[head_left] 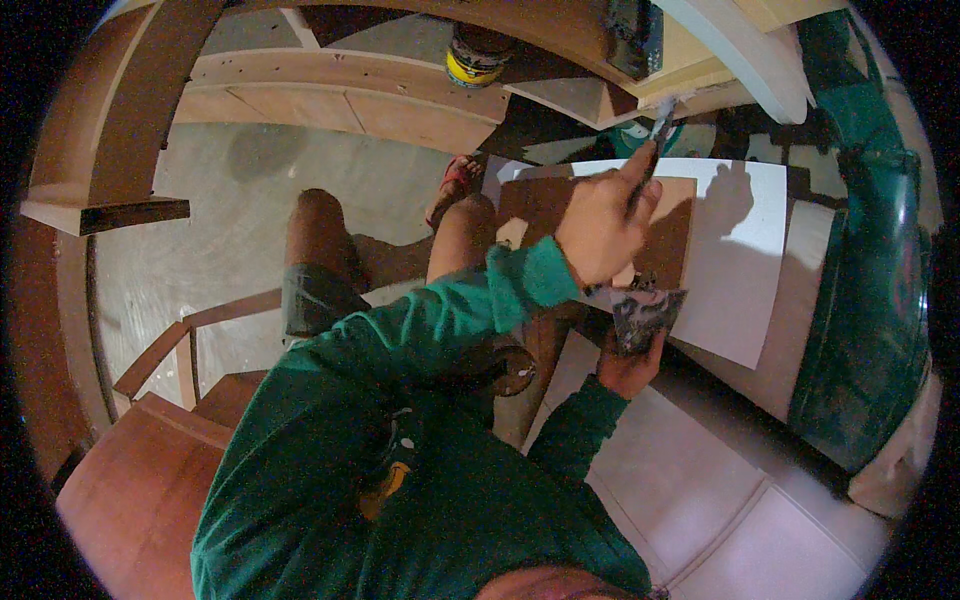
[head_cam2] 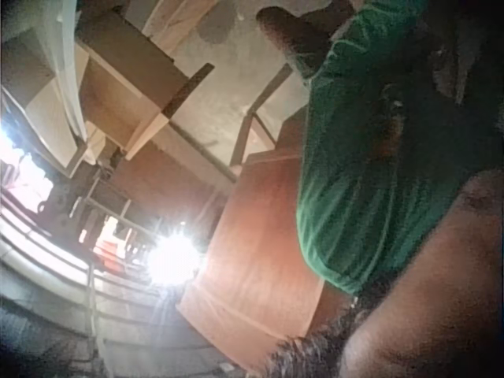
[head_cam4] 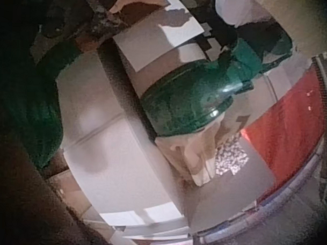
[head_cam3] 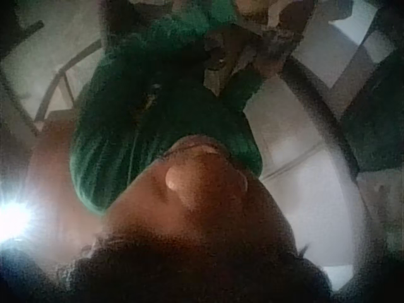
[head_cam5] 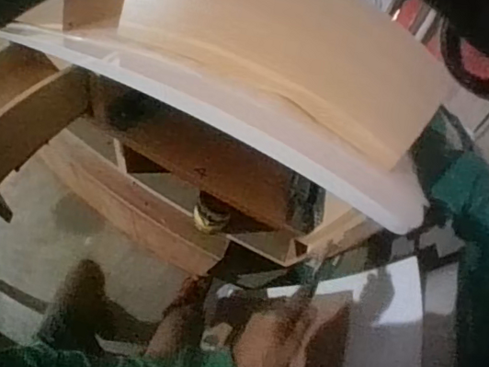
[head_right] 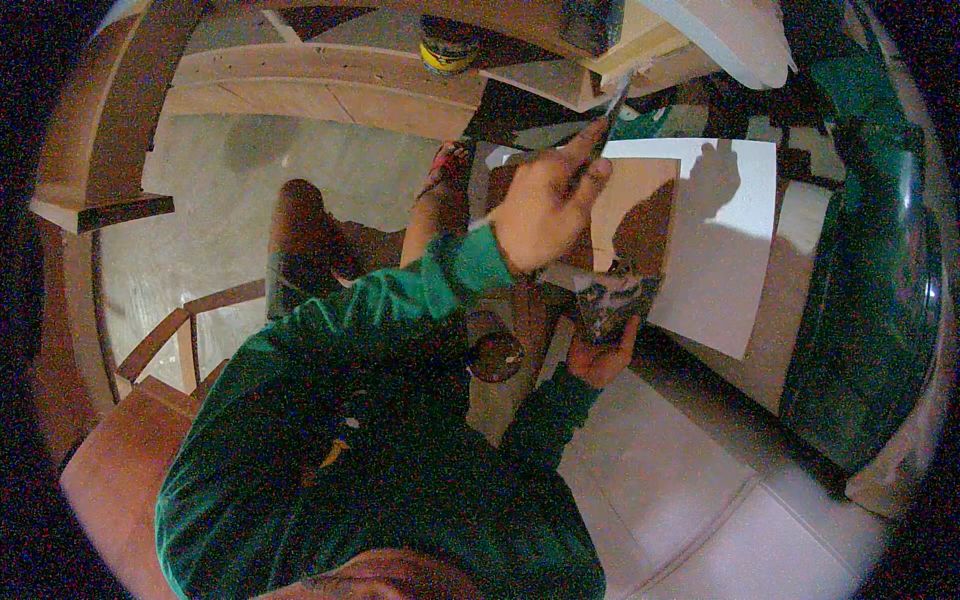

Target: The person scoops pink putty from a container using a small stick, transfers it onto a metal putty knife, and applies it to a wooden cabinet surface. The person repeatedly scrapes the stick against the knife to load more putty and smooths the applied material on the cabinet.

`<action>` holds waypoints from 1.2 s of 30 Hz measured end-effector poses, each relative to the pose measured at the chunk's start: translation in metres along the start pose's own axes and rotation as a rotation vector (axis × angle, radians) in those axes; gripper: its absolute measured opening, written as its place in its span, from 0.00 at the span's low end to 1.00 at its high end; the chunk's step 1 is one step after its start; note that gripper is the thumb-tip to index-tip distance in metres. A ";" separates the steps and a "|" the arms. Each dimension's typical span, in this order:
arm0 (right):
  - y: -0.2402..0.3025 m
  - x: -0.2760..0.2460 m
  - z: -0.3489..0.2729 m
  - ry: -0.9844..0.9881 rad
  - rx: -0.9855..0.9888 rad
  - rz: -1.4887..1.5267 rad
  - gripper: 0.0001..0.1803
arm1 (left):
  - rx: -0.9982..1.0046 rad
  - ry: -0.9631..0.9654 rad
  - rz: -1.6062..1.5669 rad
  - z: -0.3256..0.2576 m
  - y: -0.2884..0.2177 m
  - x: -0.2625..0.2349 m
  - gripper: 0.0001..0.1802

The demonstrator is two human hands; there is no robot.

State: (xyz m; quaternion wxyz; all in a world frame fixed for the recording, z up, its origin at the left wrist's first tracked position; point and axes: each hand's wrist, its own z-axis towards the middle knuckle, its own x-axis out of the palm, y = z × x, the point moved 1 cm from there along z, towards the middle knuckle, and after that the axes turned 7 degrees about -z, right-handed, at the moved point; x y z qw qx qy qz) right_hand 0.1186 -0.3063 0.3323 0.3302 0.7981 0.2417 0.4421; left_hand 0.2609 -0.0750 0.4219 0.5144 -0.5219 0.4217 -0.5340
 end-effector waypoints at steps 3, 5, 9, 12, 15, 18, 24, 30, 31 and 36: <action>-0.002 0.005 -0.003 -0.096 -0.038 -0.077 0.28 | -0.008 -0.038 -0.032 -0.012 -0.009 0.008 0.28; -0.003 0.002 -0.004 -0.038 -0.030 -0.027 0.28 | 0.007 -0.011 -0.015 -0.020 -0.012 -0.001 0.27; -0.002 0.004 -0.005 -0.018 -0.063 -0.039 0.28 | -0.022 -0.012 -0.038 -0.014 -0.016 -0.021 0.27; -0.004 -0.002 0.000 -0.040 -0.059 0.013 0.29 | -0.007 0.002 -0.062 0.007 -0.012 -0.029 0.28; -0.005 -0.002 -0.004 -0.044 -0.051 -0.098 0.31 | -0.045 0.022 -0.075 0.015 -0.022 -0.026 0.29; -0.006 0.006 -0.006 -0.082 -0.039 -0.071 0.31 | 0.002 -0.015 -0.096 0.010 -0.022 -0.006 0.28; -0.008 0.002 -0.004 -0.157 -0.037 -0.120 0.33 | 0.021 -0.040 -0.061 -0.011 -0.030 0.026 0.29; 0.003 0.027 -0.009 -0.160 -0.188 -0.149 0.33 | -0.055 0.137 0.048 -0.050 -0.034 -0.027 0.28; 0.003 0.015 -0.004 -0.134 -0.393 -0.380 0.32 | -0.154 0.219 0.103 -0.055 -0.042 -0.047 0.27; 0.026 0.064 0.008 -0.160 -0.556 -0.182 0.33 | -0.713 0.497 -0.637 -0.082 -0.013 -0.104 0.27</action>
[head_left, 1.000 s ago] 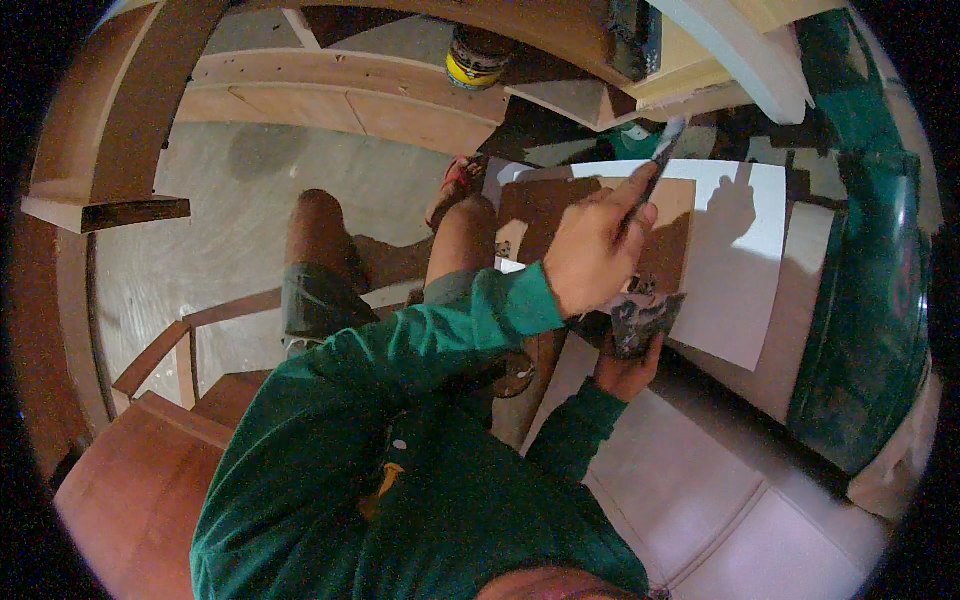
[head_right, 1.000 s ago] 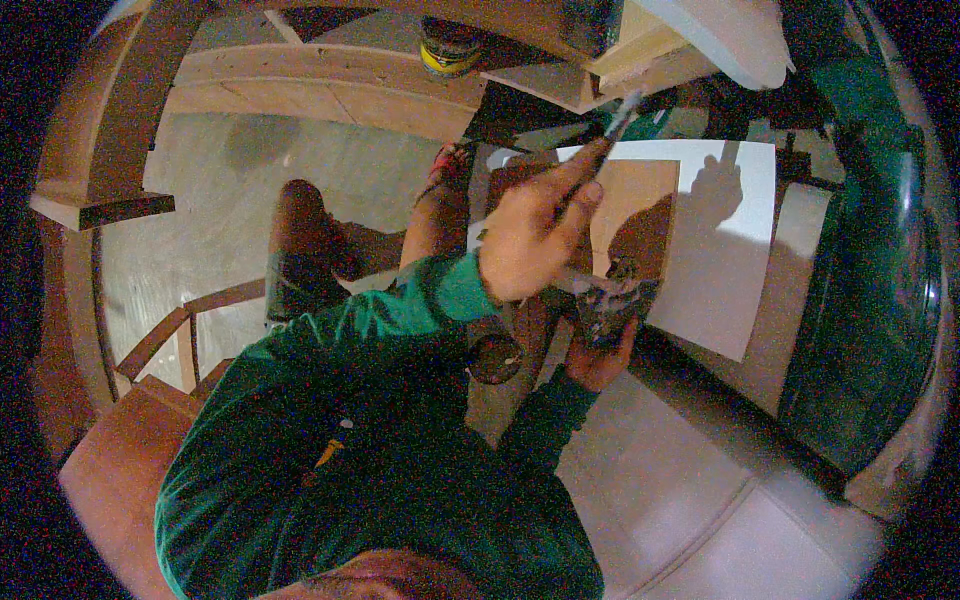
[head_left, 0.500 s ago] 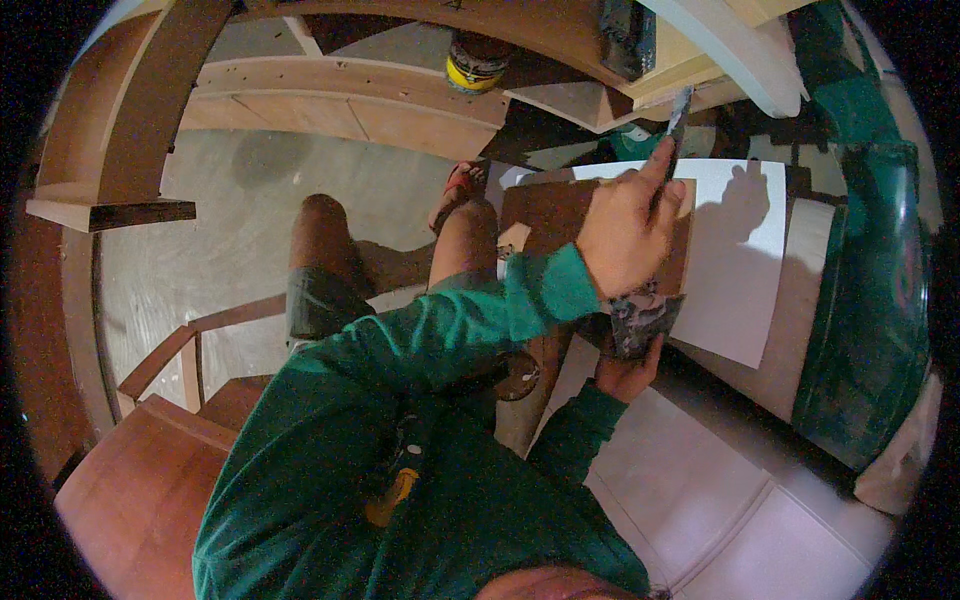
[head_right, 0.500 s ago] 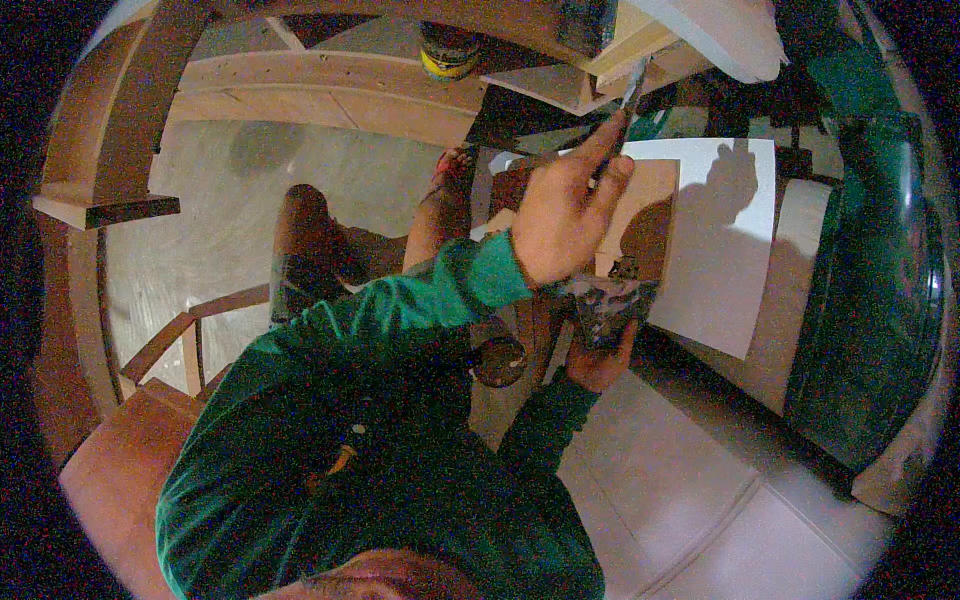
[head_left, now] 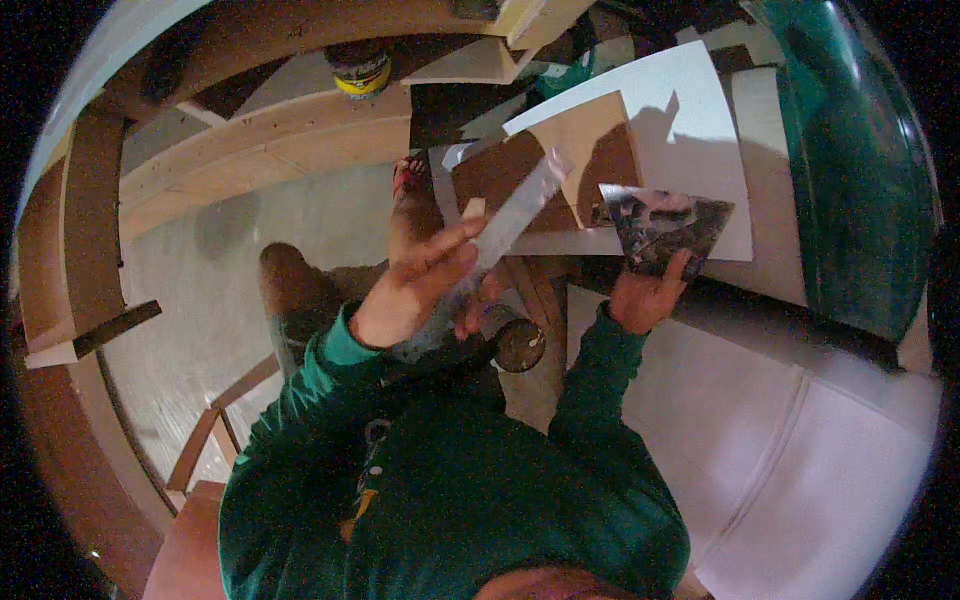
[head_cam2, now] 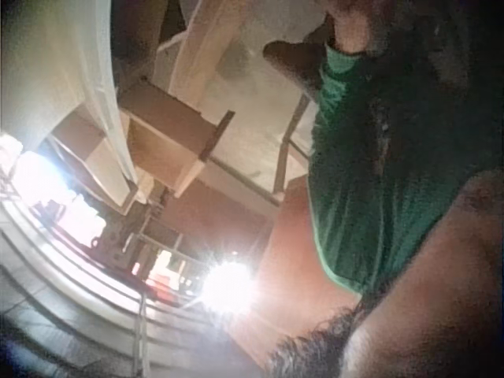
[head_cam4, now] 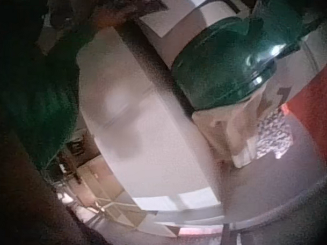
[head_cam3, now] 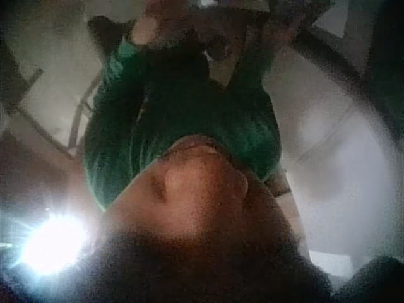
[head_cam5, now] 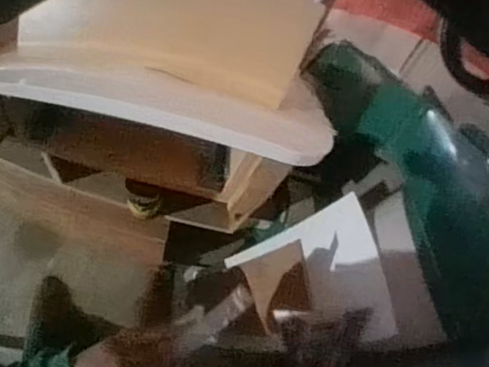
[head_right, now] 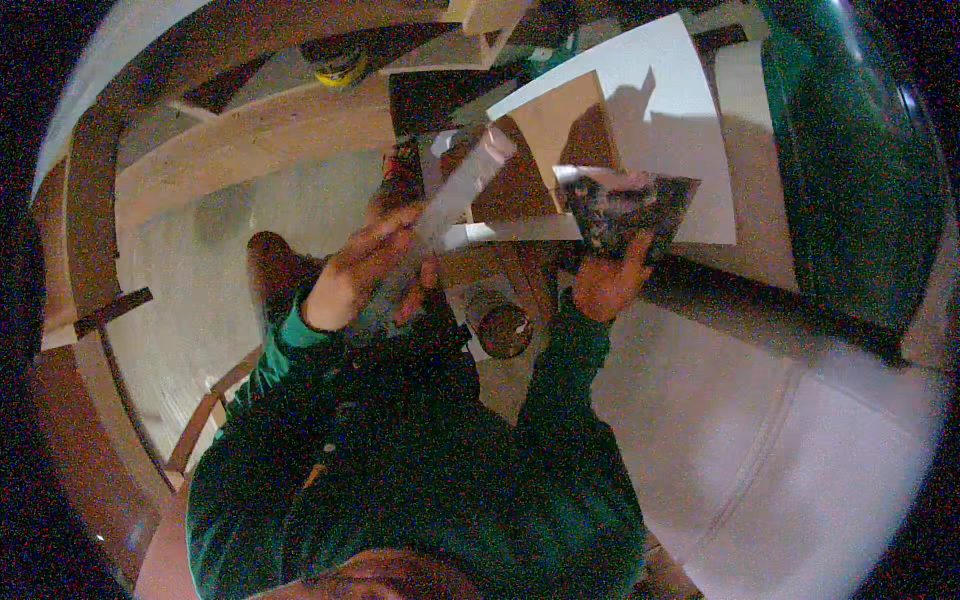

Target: The person scoops pink putty from a container using a small stick, transfers it onto a metal putty knife, and applies it to a wooden cabinet surface. The person repeatedly scrapes the stick against the knife to load more putty and smooths the applied material on the cabinet.

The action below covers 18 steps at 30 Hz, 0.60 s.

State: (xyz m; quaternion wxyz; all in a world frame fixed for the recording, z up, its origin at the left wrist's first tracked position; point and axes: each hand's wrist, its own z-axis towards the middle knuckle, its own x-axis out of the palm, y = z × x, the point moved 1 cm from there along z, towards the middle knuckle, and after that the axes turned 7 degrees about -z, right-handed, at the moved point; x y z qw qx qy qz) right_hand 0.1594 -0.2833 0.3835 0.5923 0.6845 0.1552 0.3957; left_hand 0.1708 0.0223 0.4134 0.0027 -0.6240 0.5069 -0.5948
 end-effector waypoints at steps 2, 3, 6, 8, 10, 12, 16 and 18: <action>0.007 0.012 0.002 0.119 -0.068 0.144 0.32 | -0.053 0.071 0.085 0.001 0.007 0.001 0.27; 0.012 0.022 -0.001 0.105 -0.089 0.155 0.32 | -0.075 0.101 0.125 0.001 0.007 0.003 0.27; 0.011 0.028 -0.001 0.098 -0.132 0.169 0.30 | -0.076 0.189 0.063 0.001 0.004 0.010 0.28; 0.009 0.026 -0.001 0.151 -0.142 0.214 0.30 | -0.074 0.182 0.071 0.006 0.003 0.008 0.29; 0.010 0.023 -0.002 0.218 -0.212 0.131 0.30 | -0.013 0.218 0.140 0.013 0.001 0.002 0.29; 0.009 0.020 -0.001 0.196 -0.423 -0.290 0.30 | 0.098 0.301 0.265 0.024 -0.002 -0.003 0.29; -0.010 -0.011 0.011 0.237 -0.292 -0.069 0.26 | 0.011 0.338 0.232 0.024 -0.015 -0.001 0.28; -0.008 -0.022 0.017 0.363 -0.231 0.118 0.25 | 0.038 0.323 0.298 0.026 -0.012 -0.003 0.28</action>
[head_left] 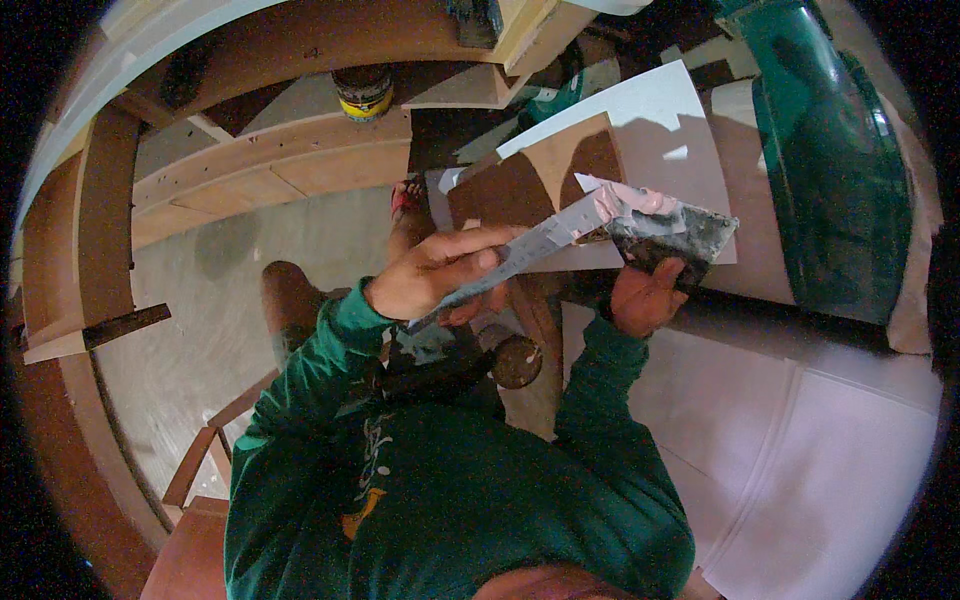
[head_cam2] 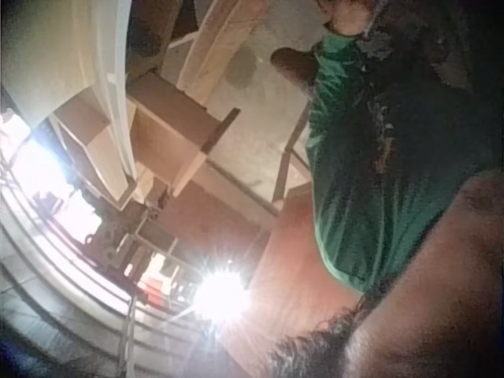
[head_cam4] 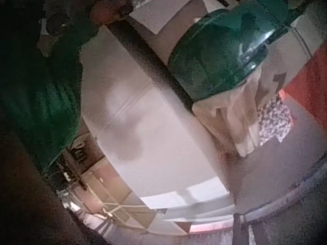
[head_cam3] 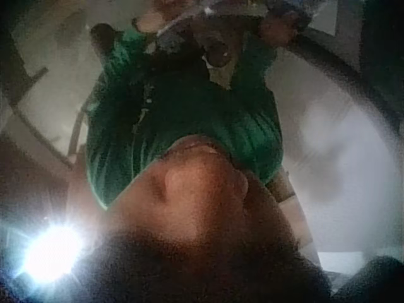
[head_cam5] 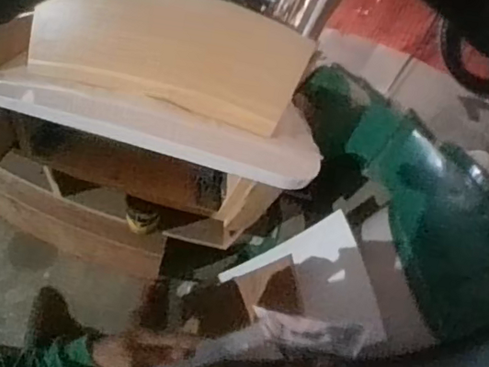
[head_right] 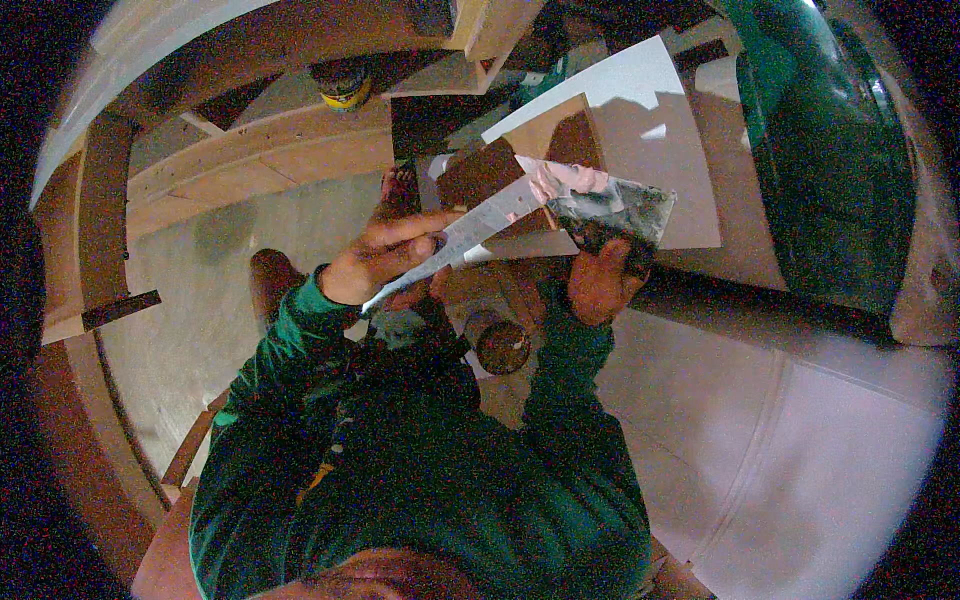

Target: The person scoops pink putty from a container using a small stick, transfers it onto a metal putty knife, and applies it to a wooden cabinet surface. The person repeatedly scrapes the stick against the knife to load more putty and smooths the applied material on the cabinet.

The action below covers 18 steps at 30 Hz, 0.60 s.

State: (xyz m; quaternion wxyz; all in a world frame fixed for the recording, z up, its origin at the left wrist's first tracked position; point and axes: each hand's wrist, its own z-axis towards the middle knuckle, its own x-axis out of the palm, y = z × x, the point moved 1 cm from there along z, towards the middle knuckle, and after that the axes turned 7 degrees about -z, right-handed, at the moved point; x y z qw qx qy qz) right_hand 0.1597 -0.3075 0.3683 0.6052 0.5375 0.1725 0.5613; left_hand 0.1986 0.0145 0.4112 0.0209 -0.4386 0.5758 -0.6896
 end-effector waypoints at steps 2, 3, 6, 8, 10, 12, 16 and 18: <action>0.004 -0.002 -0.001 0.062 -0.053 -0.014 0.25 | -0.013 0.002 -0.023 0.002 -0.001 0.002 0.28; 0.014 0.019 -0.001 0.051 -0.101 -0.095 0.26 | -0.021 0.002 -0.034 0.004 0.000 0.003 0.28; 0.005 0.015 -0.010 -0.111 -0.243 -0.541 0.25 | 0.064 0.017 0.036 0.007 0.006 0.003 0.27; 0.004 0.011 -0.016 -0.180 -0.247 -0.768 0.24 | 0.050 0.062 -0.018 0.005 -0.003 0.007 0.27; 0.017 0.017 -0.014 -0.127 -0.208 -0.803 0.23 | 0.044 0.074 -0.046 0.005 -0.003 0.009 0.27; 0.027 0.028 -0.009 -0.009 -0.259 -0.734 0.23 | 0.044 0.066 -0.048 0.008 0.003 0.007 0.27; 0.040 0.051 -0.005 0.010 -0.086 -0.687 0.16 | 0.083 0.110 -0.079 0.011 -0.004 0.006 0.27; 0.026 0.039 -0.006 -0.102 0.051 -0.623 0.16 | 0.140 0.141 -0.071 0.013 -0.010 0.006 0.27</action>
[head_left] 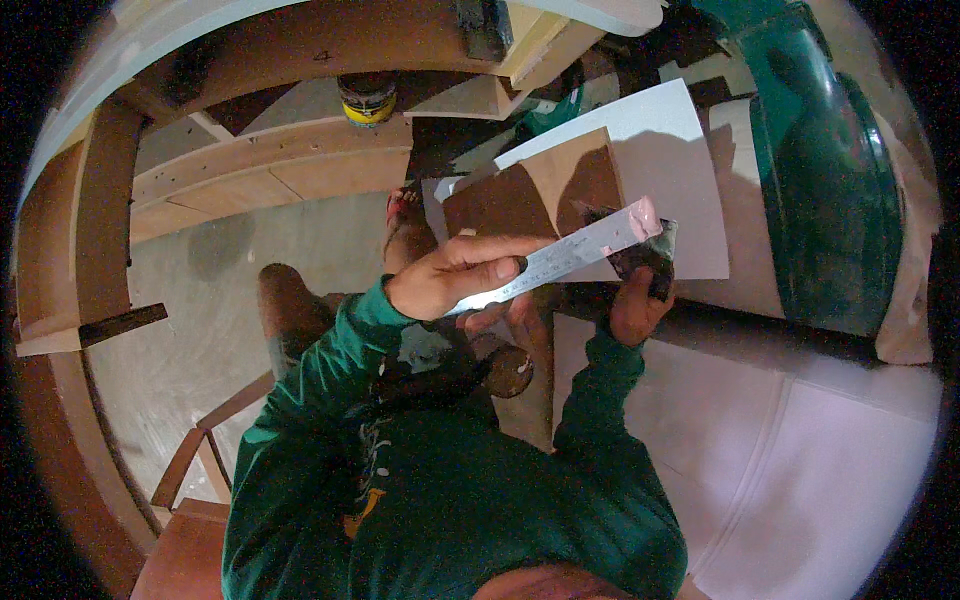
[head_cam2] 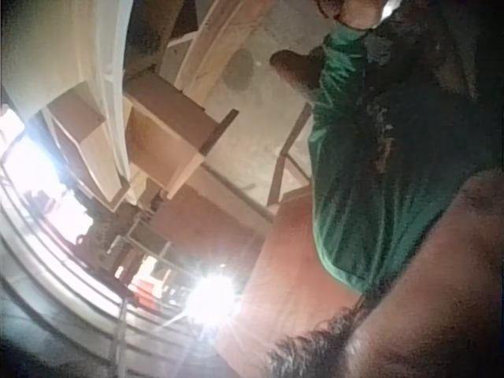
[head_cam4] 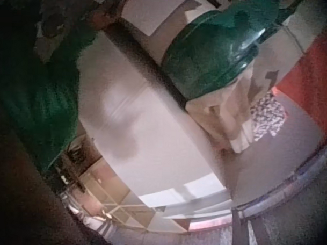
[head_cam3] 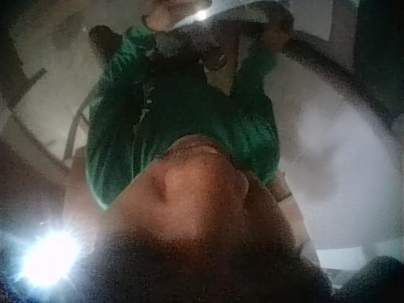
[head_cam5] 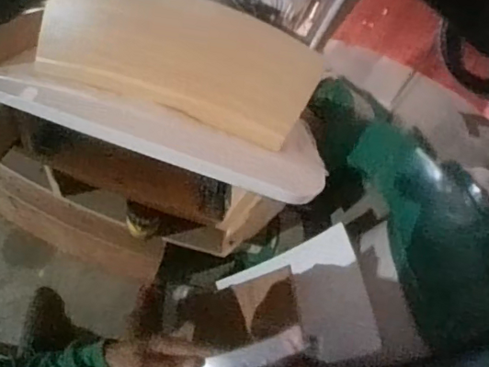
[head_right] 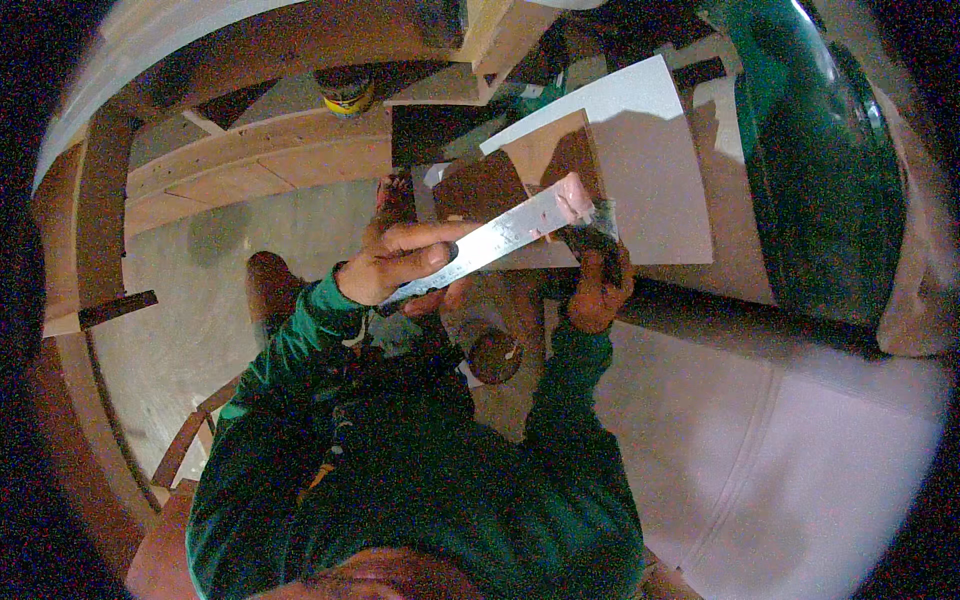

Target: The person scoops pink putty from a container using a small stick, transfers it onto a metal putty knife, and applies it to a wooden cabinet surface. The person repeatedly scrapes the stick against the knife to load more putty and smooths the applied material on the cabinet.

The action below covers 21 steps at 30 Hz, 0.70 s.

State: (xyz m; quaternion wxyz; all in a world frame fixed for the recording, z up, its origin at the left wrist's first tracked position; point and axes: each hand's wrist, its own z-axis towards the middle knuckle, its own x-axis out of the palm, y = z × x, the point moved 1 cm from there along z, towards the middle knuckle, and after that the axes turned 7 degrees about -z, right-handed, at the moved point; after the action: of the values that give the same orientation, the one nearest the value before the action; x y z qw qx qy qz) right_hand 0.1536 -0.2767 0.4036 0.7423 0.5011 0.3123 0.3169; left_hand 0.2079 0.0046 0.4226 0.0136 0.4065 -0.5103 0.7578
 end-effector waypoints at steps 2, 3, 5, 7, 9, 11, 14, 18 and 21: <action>-0.026 -0.003 0.000 -0.061 0.052 -0.066 0.18 | 0.013 -0.068 -0.084 0.002 -0.003 0.000 0.28; -0.034 -0.002 -0.002 -0.075 0.021 -0.173 0.20 | 0.048 -0.126 -0.087 0.004 -0.002 -0.003 0.28; -0.048 -0.001 -0.005 -0.109 0.066 -0.170 0.24 | 0.161 -0.307 -0.128 0.011 0.003 -0.005 0.27; -0.059 0.000 -0.007 -0.147 0.225 0.045 0.27 | 0.178 -0.481 0.073 0.021 -0.001 -0.009 0.27; -0.063 0.000 -0.014 -0.157 0.278 0.013 0.28 | 0.181 -0.649 0.181 0.033 -0.006 -0.009 0.27; -0.060 0.006 -0.021 -0.156 0.313 0.010 0.30 | 0.472 -0.721 0.411 0.056 0.013 -0.021 0.27; -0.056 0.009 -0.031 -0.206 0.367 -0.027 0.30 | 0.465 -0.802 0.388 0.075 0.012 -0.007 0.26; -0.108 -0.030 -0.038 -0.179 0.335 -0.203 0.31 | 0.560 -0.895 0.404 0.107 0.016 -0.003 0.28; -0.118 -0.038 -0.040 -0.114 0.238 -0.190 0.33 | 0.486 -0.907 0.372 0.111 0.003 0.009 0.28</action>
State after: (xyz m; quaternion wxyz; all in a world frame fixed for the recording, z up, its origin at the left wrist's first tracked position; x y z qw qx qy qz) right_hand 0.1181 -0.3198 0.2858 0.7208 0.5708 0.3510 0.1773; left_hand 0.2677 -0.0871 0.4427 -0.4364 0.5870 -0.3385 0.5920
